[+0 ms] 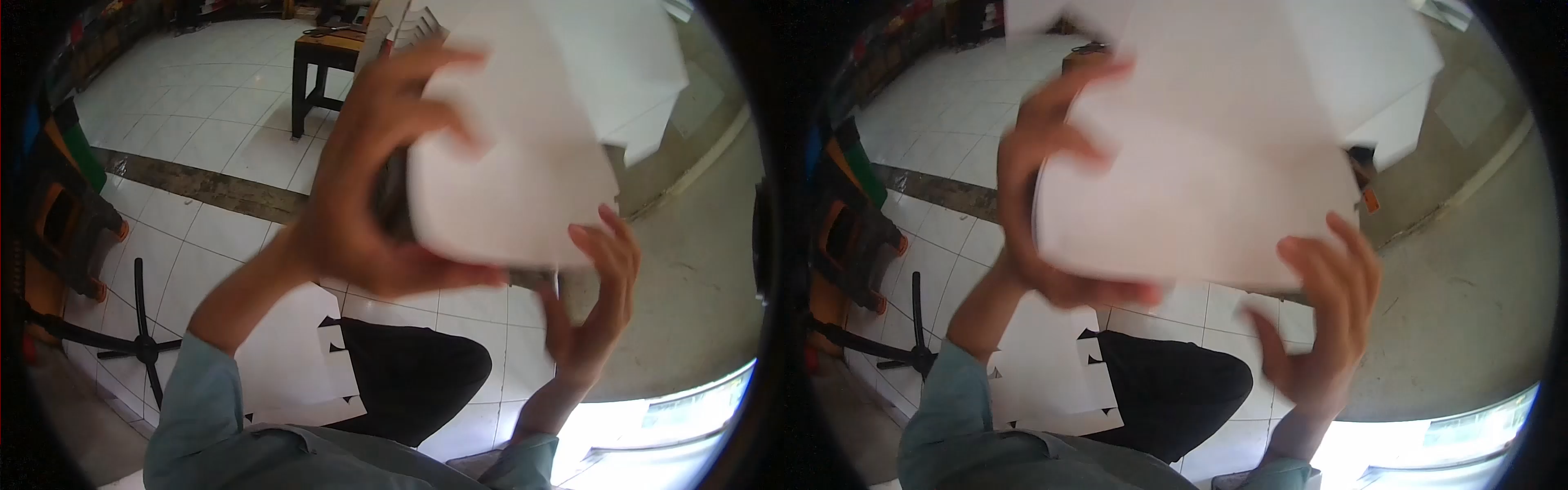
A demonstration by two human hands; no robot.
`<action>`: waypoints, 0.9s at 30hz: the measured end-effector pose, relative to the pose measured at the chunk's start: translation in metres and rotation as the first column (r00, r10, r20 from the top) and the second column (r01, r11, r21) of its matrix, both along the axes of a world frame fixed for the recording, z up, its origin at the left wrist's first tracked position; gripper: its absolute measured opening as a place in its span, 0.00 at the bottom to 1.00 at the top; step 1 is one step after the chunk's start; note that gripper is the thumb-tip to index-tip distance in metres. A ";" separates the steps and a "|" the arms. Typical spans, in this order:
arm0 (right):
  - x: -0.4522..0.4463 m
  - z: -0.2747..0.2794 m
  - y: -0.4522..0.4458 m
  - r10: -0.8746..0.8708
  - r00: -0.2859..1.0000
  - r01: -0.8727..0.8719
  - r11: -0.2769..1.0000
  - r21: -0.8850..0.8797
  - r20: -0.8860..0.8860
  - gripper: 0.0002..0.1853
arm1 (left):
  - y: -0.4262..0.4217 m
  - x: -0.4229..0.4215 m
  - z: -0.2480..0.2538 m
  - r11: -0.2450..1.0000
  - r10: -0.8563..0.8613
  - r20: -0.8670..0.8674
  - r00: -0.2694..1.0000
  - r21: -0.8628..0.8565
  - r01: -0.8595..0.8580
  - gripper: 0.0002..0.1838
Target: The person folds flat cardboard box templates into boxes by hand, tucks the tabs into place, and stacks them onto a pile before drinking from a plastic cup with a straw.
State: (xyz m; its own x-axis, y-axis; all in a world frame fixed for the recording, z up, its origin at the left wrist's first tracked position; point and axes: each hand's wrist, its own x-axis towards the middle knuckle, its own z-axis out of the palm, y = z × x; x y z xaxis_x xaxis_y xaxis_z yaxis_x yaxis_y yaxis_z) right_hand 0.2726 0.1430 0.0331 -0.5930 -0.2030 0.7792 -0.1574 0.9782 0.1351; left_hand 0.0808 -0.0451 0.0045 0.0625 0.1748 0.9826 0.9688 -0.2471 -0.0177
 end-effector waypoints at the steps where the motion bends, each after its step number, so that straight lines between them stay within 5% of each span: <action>1: -0.013 0.010 0.013 0.024 1.000 -0.024 0.999 -0.042 0.005 0.07 | 0.016 -0.010 0.012 0.994 -0.066 0.034 0.997 0.090 0.063 0.53; 4: -0.071 0.039 0.068 0.035 0.991 -0.071 0.955 -0.290 -0.126 0.04 | 0.055 -0.060 0.028 0.914 -0.345 0.246 0.906 0.307 0.265 0.56; 5: -0.093 0.050 0.079 0.110 0.981 -0.159 0.927 -0.340 -0.159 0.05 | 0.056 -0.078 0.031 0.967 -0.251 0.383 0.889 0.146 0.210 0.50; 7: -0.138 0.068 0.098 0.237 0.955 -0.294 0.842 -0.452 -0.179 0.10 | 0.079 -0.113 0.009 0.947 0.320 0.204 0.925 -0.100 -0.305 0.49; 10: -0.205 0.062 0.149 0.313 0.942 -0.325 0.772 -0.546 -0.119 0.20 | 0.103 -0.147 -0.012 0.846 0.506 -0.010 0.862 -0.192 -0.498 0.47; 12: -0.225 0.050 0.180 0.328 0.942 -0.309 0.754 -0.579 -0.075 0.25 | 0.100 -0.154 -0.010 0.866 0.466 -0.022 0.885 -0.193 -0.461 0.47; 14: -0.233 0.042 0.198 0.167 0.985 -0.165 0.885 -0.436 -0.036 0.30 | 0.100 -0.156 -0.007 0.888 0.418 -0.030 0.908 -0.197 -0.415 0.48; 18: -0.244 0.030 0.203 0.202 0.979 -0.181 0.830 -0.527 -0.018 0.29 | 0.109 -0.163 -0.004 0.845 0.510 -0.108 0.853 -0.125 -0.520 0.49; 21: -0.237 0.045 0.194 0.131 0.977 -0.049 0.905 -0.423 0.167 0.27 | 0.112 -0.167 0.000 0.828 0.535 -0.143 0.833 -0.111 -0.550 0.46; 23: -0.236 0.052 0.181 0.066 0.997 -0.059 0.990 0.125 -0.049 0.20 | 0.116 -0.167 0.002 0.834 0.523 -0.146 0.840 -0.115 -0.540 0.44; 27: -0.237 0.043 0.093 0.299 0.953 -0.301 0.951 -0.068 -0.042 0.14 | 0.118 -0.167 0.002 0.889 0.444 -0.134 0.886 -0.061 -0.455 0.36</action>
